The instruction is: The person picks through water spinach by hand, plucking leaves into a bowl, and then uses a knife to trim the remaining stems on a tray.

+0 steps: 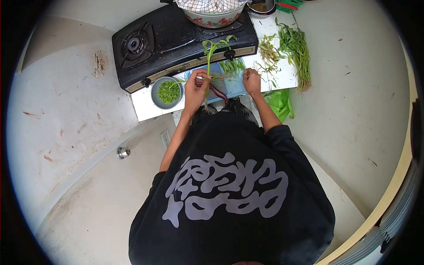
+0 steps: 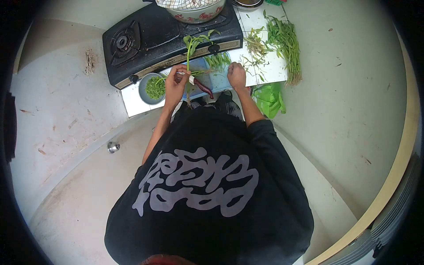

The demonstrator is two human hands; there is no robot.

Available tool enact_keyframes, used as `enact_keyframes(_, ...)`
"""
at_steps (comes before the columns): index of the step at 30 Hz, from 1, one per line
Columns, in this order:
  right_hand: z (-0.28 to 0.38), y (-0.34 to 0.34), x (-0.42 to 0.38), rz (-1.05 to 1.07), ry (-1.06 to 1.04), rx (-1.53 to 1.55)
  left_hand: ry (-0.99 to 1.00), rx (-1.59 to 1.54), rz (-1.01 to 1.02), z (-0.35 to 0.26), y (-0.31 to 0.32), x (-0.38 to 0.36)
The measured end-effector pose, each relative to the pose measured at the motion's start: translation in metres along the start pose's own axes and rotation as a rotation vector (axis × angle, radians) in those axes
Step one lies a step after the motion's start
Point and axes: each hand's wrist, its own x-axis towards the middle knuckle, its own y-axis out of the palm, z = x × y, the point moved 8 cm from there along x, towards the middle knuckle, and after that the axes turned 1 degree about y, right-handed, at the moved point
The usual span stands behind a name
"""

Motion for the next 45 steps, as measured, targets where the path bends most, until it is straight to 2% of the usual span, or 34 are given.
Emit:
enact_keyframes(12, 0.016, -0.004, -0.007, -0.087, 0.046, -0.033, -0.024, 0.0, -0.007, -0.001, -0.006, -0.003)
enact_keyframes(22, 0.014, 0.014, 0.002, 0.012, 0.006, -0.204, 0.003, -0.008, 0.003, -0.001, -0.005, -0.003)
enact_keyframes(25, 0.016, 0.013, 0.006, -0.061, -0.013, -0.156, -0.017, 0.006, 0.003, -0.004, -0.005, -0.004)
enact_keyframes(27, 0.019, 0.009, 0.006, -0.12, -0.023, 0.089, -0.038, 0.01, 0.002, -0.002, -0.006, -0.004)
enact_keyframes(28, 0.022, 0.009, 0.005, -0.118, -0.023, 0.088, -0.029, 0.008, -0.001, -0.001, -0.006, -0.003)
enact_keyframes(30, 0.01, 0.014, 0.004, -0.107, 0.125, 0.299, -0.022, 0.006, -0.005, 0.002, -0.006, -0.003)
enact_keyframes(34, 0.004, 0.016, 0.007, -0.137, 0.102, 0.317, -0.02, 0.004, -0.004, 0.002, -0.006, -0.003)
enact_keyframes(36, 0.006, 0.019, 0.006, -0.08, 0.057, 0.159, -0.033, 0.006, -0.001, 0.0, -0.005, -0.003)
enact_keyframes(43, 0.022, 0.003, -0.002, -0.105, 0.054, 0.014, -0.023, -0.013, 0.013, 0.002, -0.003, -0.002)
enact_keyframes(45, 0.04, -0.019, -0.008, -0.275, -0.019, 0.023, -0.009, -0.037, 0.015, -0.001, -0.002, 0.0)
